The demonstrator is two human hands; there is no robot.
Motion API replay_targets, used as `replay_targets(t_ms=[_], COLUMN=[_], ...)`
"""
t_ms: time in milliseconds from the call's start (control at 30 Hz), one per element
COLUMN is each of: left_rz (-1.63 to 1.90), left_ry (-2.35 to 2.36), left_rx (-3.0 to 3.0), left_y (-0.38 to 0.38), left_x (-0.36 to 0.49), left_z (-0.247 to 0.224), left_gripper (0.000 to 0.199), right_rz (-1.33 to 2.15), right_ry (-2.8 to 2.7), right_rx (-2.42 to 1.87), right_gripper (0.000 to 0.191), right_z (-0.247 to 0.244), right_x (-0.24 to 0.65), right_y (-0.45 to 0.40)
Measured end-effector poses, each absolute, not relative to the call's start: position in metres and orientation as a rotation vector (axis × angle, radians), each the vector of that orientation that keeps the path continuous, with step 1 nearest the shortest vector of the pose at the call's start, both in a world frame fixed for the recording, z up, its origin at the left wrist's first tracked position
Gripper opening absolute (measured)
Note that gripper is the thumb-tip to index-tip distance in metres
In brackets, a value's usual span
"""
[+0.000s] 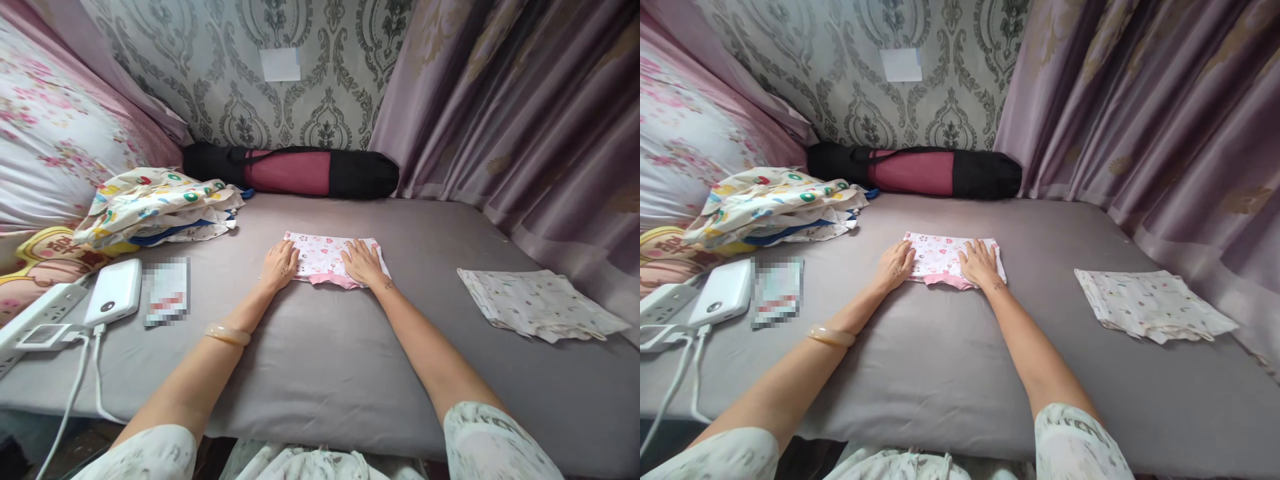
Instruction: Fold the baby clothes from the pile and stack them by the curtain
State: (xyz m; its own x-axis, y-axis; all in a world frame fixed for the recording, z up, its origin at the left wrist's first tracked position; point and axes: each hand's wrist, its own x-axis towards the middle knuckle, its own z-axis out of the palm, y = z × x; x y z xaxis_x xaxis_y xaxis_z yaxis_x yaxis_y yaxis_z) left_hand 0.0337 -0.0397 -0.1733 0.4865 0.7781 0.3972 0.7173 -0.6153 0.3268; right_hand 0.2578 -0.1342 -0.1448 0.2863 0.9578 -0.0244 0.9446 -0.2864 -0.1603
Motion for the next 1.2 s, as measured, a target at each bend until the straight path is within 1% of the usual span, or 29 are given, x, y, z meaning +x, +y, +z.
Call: replay_targets(t_ms=[200, 367, 533, 667, 800, 900, 1067, 1200], left_rz=[0.84, 0.863, 0.874, 0.925, 0.954, 0.963, 0.994, 1.05], left_ry=[1.315, 1.316, 1.338, 1.33, 1.333, 1.35, 1.401, 1.431], left_rx=[2.528, 2.435, 2.356, 2.31, 2.278, 2.254, 2.181, 2.096], left_y=[-0.035, -0.035, -0.033, -0.031, -0.03, -0.029, -0.028, -0.026], left_x=[0.032, 0.029, 0.026, 0.025, 0.025, 0.025, 0.024, 0.023], left_z=[-0.175, -0.173, -0.174, -0.178, -0.179, -0.178, -0.175, -0.176], left_gripper=[0.037, 0.033, 0.039, 0.043, 0.041, 0.041, 0.048, 0.047], right_rz=[0.199, 0.302, 0.286, 0.283, 0.268, 0.283, 0.369, 0.352], right_ry=[-1.808, -1.796, -1.839, -1.835, -1.842, -1.847, -1.808, -1.828], right_rx=[-2.429, -2.486, -2.333, -2.34, -2.352, -2.371, -2.4, -2.307], right_gripper=[0.06, 0.059, 0.062, 0.064, 0.065, 0.065, 0.063, 0.061], right_z=[-0.143, -0.134, -0.134, -0.144, -0.149, -0.147, -0.138, -0.135], right_x=[0.261, 0.249, 0.215, 0.202, 0.204, 0.206, 0.197, 0.176], right_y=[-0.135, -0.124, -0.111, -0.109, -0.109, -0.108, -0.101, -0.089])
